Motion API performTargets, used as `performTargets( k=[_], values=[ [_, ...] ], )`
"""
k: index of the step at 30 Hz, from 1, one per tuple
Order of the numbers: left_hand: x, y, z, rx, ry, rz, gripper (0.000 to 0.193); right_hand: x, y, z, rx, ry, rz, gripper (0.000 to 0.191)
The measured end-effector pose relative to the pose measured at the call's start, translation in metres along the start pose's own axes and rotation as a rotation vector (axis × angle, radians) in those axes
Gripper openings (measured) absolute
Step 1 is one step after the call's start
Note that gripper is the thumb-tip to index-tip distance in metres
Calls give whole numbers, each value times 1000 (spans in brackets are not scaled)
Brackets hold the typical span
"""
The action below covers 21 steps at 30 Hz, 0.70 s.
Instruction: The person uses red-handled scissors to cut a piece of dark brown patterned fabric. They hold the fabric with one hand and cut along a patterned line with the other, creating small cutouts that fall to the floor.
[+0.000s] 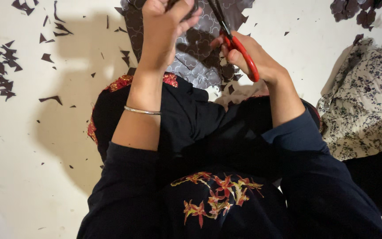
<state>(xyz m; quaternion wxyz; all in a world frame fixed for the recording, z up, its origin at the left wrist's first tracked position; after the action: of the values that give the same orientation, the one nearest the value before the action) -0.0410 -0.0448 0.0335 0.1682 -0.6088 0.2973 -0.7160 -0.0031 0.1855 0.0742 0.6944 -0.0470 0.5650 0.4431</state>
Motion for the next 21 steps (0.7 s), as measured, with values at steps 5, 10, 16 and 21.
performTargets(
  k=[5,10,16,21],
  values=[
    [-3,-1,0,-70,-75,-112,12,0,0,-1,9,-21,50,115],
    [-2,-3,1,-134,-111,-109,15,4,1,-1,7,-23,65,115],
    [1,-8,3,-123,-97,-112,14,4,-2,-5,5,-12,47,112],
    [2,-8,2,-122,-92,-95,10,-2,-4,-3,-19,11,-69,113]
  ],
)
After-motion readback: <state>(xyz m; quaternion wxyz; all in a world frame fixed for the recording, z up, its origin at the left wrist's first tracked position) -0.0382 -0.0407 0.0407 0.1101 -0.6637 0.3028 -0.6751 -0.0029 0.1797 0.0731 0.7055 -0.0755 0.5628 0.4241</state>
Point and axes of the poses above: each hand's wrist, its own z-axis away from the middle knuckle, its own y-axis out of the back of the hand, x = y × z, the point moved 1 cm from there along -z, towards the middle knuckle, and after that the axes turned 7 degrees about -x, right-handed, at the moved point
